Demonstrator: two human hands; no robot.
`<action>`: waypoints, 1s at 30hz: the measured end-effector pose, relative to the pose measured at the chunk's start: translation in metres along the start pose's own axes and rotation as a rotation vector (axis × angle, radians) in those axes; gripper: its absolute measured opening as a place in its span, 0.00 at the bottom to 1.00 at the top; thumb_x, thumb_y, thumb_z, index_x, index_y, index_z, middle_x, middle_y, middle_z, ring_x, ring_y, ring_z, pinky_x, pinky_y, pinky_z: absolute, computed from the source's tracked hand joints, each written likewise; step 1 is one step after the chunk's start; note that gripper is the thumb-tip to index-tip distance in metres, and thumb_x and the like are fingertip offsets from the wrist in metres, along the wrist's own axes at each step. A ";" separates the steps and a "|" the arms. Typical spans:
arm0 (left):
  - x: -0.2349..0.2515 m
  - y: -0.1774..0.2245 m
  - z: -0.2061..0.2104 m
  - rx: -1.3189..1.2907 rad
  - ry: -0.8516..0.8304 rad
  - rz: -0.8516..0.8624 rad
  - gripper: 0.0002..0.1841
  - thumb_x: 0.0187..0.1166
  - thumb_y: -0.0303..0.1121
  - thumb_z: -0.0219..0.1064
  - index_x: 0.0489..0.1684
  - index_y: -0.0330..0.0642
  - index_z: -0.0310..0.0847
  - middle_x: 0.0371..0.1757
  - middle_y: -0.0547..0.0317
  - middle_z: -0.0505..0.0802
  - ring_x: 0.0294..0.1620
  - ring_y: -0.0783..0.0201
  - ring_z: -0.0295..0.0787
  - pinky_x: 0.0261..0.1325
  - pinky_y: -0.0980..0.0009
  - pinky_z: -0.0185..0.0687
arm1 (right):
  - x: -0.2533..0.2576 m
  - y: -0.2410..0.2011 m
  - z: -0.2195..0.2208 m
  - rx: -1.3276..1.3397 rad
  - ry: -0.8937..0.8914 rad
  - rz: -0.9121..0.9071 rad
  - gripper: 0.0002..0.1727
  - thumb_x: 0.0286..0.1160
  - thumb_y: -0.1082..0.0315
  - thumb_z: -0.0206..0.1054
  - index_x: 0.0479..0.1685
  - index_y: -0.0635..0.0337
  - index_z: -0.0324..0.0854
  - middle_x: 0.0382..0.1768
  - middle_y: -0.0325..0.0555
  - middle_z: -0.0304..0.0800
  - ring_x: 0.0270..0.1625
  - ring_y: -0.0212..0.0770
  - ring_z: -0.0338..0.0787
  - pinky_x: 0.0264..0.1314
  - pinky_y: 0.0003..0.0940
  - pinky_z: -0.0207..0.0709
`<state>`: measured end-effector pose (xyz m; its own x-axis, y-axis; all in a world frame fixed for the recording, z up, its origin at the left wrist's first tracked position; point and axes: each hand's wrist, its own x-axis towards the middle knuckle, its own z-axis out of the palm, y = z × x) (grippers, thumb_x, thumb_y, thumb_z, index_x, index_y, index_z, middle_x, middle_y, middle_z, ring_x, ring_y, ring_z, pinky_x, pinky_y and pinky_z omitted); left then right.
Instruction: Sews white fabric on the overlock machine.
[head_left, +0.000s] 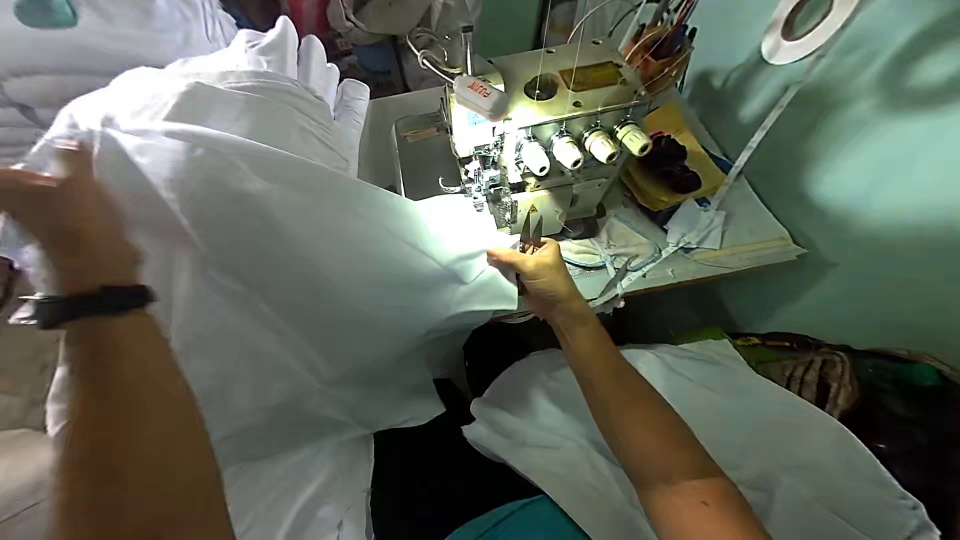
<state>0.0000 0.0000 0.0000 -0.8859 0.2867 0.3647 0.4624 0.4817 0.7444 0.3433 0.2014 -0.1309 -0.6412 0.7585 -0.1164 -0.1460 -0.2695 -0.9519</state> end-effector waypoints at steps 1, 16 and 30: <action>-0.017 0.003 0.014 0.023 -0.115 0.169 0.42 0.86 0.43 0.61 0.89 0.20 0.45 0.89 0.24 0.59 0.91 0.46 0.58 0.91 0.60 0.53 | 0.006 0.012 0.000 -0.022 0.069 0.029 0.10 0.71 0.68 0.76 0.26 0.50 0.80 0.16 0.32 0.81 0.13 0.23 0.75 0.15 0.21 0.71; -0.152 0.036 0.130 -0.310 -0.465 0.928 0.10 0.85 0.28 0.61 0.40 0.36 0.89 0.57 0.49 0.94 0.76 0.52 0.81 0.88 0.44 0.54 | -0.069 0.028 0.000 -0.202 -0.139 -0.159 0.07 0.76 0.78 0.63 0.33 0.75 0.83 0.24 0.40 0.89 0.25 0.19 0.83 0.32 0.16 0.79; -0.132 0.060 0.125 -0.166 -0.631 0.880 0.10 0.85 0.26 0.62 0.42 0.26 0.86 0.36 0.47 0.90 0.39 0.73 0.83 0.49 0.83 0.75 | -0.038 0.062 -0.013 -0.421 0.183 -0.143 0.09 0.72 0.73 0.71 0.25 0.68 0.88 0.41 0.46 0.91 0.37 0.20 0.83 0.41 0.16 0.75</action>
<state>0.1499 0.0946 -0.0732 -0.0473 0.8713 0.4885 0.8711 -0.2033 0.4471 0.3687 0.1636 -0.1892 -0.4883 0.8726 0.0116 0.1191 0.0798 -0.9897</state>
